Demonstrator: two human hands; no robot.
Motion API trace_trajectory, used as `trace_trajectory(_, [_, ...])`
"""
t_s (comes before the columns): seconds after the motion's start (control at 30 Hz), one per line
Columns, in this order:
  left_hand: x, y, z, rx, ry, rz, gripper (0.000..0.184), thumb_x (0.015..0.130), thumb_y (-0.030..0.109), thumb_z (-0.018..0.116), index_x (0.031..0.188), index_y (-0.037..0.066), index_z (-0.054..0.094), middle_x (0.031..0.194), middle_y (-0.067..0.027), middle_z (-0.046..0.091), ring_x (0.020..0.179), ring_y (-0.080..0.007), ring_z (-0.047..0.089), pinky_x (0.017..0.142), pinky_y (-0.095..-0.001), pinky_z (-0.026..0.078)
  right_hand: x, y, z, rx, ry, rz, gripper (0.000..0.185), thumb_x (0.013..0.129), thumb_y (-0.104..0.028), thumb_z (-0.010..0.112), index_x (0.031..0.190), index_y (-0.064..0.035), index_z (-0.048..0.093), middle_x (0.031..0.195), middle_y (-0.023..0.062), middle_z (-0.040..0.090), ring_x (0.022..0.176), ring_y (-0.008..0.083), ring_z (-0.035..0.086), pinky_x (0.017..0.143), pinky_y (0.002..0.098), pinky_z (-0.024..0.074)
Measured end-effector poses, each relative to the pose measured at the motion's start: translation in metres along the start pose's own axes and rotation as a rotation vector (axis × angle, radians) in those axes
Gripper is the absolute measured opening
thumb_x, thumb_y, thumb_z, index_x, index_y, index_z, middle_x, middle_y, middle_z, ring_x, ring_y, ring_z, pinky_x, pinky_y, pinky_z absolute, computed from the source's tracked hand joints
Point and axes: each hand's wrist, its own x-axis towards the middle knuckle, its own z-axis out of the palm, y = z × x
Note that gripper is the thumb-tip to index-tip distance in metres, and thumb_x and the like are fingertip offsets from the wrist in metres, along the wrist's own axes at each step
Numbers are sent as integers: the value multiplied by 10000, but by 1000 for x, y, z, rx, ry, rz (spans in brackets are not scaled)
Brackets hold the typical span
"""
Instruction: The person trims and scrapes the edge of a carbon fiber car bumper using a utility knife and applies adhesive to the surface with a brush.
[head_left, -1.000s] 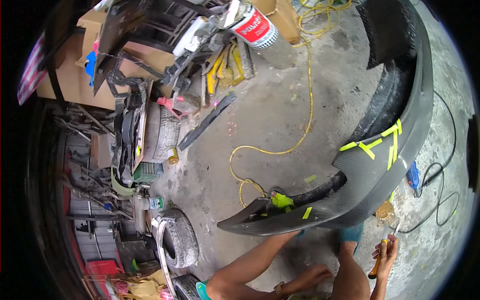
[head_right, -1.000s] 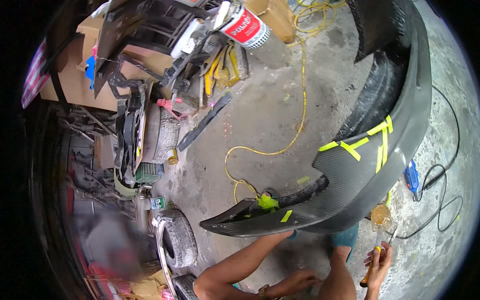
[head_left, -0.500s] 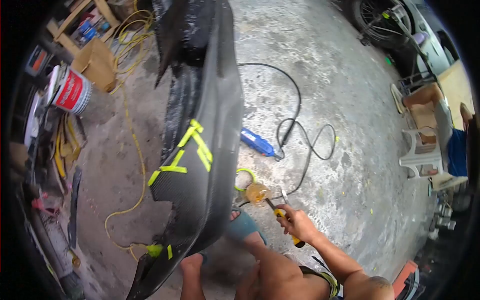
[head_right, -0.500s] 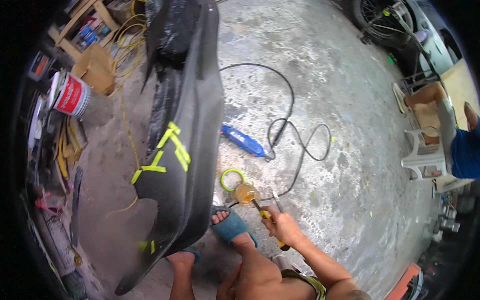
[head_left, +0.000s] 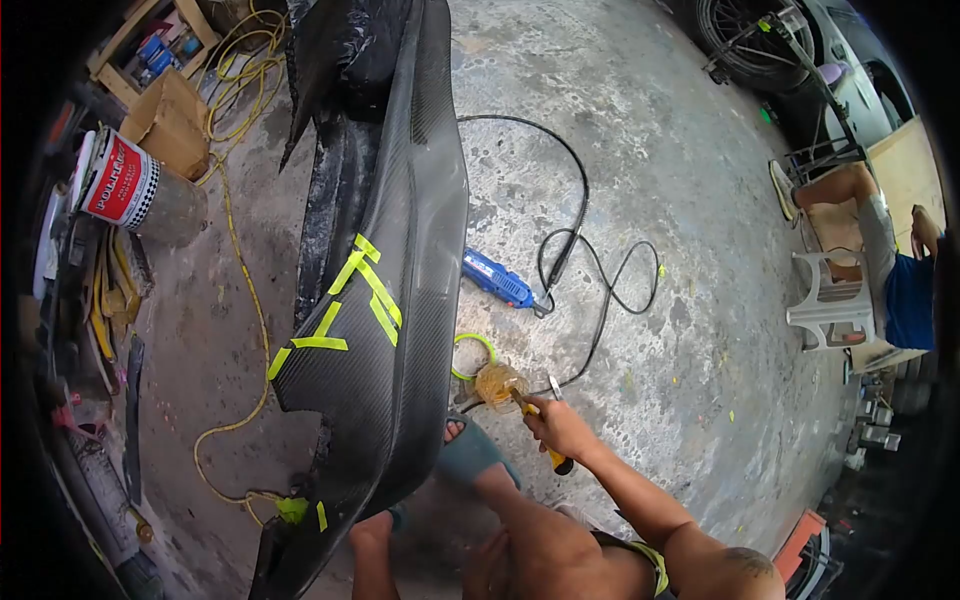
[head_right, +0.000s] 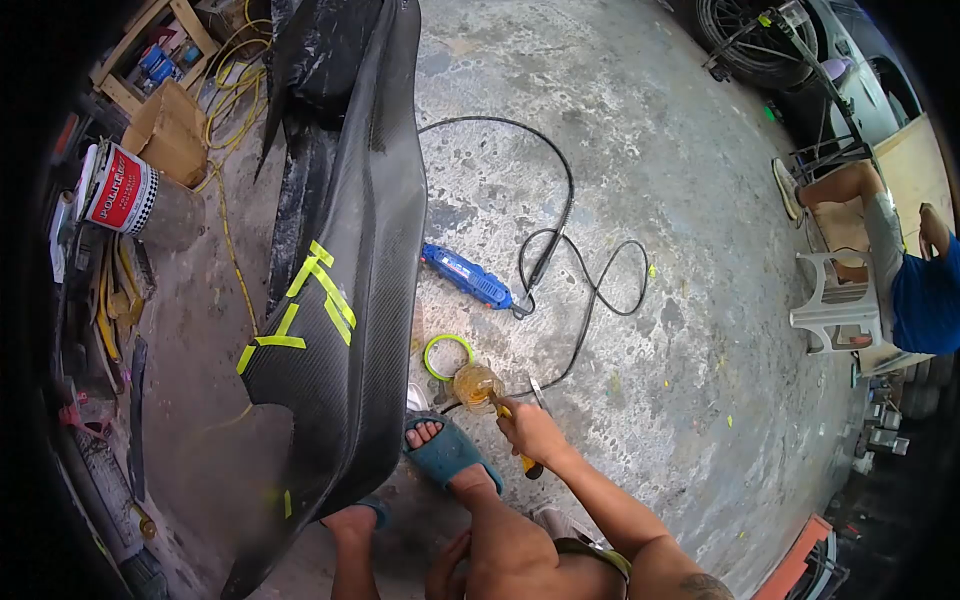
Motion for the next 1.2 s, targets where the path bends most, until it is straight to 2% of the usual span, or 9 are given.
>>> trace_trajectory(0.03, [1, 16, 4, 2, 1, 0, 564, 975, 461, 548, 1375, 75, 639, 1501, -77, 587, 1332, -296, 534, 1178, -440, 353, 2, 0, 1, -3, 6, 0, 455, 1017, -170, 600, 1441, -12, 552, 738, 148, 697, 571, 218, 713, 601, 372, 577])
trace_trajectory(0.1, [1, 76, 22, -1191, 368, -525, 553, 976, 456, 549, 1364, 76, 648, 1491, -70, 598, 1324, -293, 542, 1178, -432, 353, 2, -6, -1, -8, 11, -4, 434, 1010, -168, 601, 1412, -9, 570, 771, 196, 713, 585, 257, 725, 642, 403, 587])
trace_trajectory(0.53, [2, 57, 18, -1180, 420, -622, 490, 1007, 399, 541, 1361, 78, 652, 1475, -49, 611, 1302, -274, 556, 1157, -386, 377, 5, 4, 3, 39, 36, -11, 414, 994, -162, 620, 1389, -39, 599, 816, 221, 734, 596, 265, 732, 638, 420, 585])
trace_trajectory(0.6, [-3, 0, 5, -45, 99, -93, 455, 1024, 357, 534, 1347, 62, 657, 1442, -29, 639, 1276, -265, 568, 1155, -384, 381, -9, 0, -6, 84, 13, 29, 429, 995, -163, 621, 1405, -40, 587, 806, 200, 733, 591, 251, 726, 633, 405, 579])
trace_trajectory(0.63, [1, -7, 1, -47, 101, -94, 455, 1024, 357, 534, 1347, 62, 657, 1442, -29, 639, 1276, -265, 568, 1155, -384, 381, -18, -2, -13, 128, -5, 71, 445, 996, -163, 623, 1421, -40, 575, 796, 178, 732, 586, 237, 721, 629, 390, 573])
trace_trajectory(0.7, [4, -17, -13, -1240, -53, -593, 550, 1081, 387, 469, 1503, 36, 504, 1598, -112, 473, 1479, -252, 403, 1242, -351, 301, -32, 11, -18, 124, -39, 58, 472, 998, -159, 626, 1449, -42, 554, 784, 143, 728, 629, 207, 719, 653, 356, 565])
trace_trajectory(0.87, [-194, 277, 29, 85, -498, 136, 290, 910, 18, 741, 1197, 0, 709, 1220, -103, 710, 1212, -259, 668, 1022, -381, 525, -38, 42, -17, 316, -26, -106, 379, 1033, -128, 606, 1369, 43, 569, 981, 112, 728, 805, 160, 701, 725, 314, 572])
trace_trajectory(1.13, [-192, 351, -121, 445, -425, 527, 178, 891, 14, 764, 1067, 33, 752, 1067, -84, 728, 1021, -262, 720, 877, -401, 569, -74, -9, -63, 336, -4, -282, 318, 1046, -197, 603, 1294, 1, 592, 762, 28, 592, 631, 90, 542, 547, 270, 428])
trace_trajectory(1.2, [-189, 348, -149, 659, -51, 861, 92, 861, 64, 813, 906, 25, 743, 883, -98, 720, 779, -255, 702, 684, -381, 550, -95, -67, -68, 251, 2, -280, 294, 1037, -159, 623, 1285, -3, 625, 785, 24, 591, 651, 88, 548, 582, 265, 446])
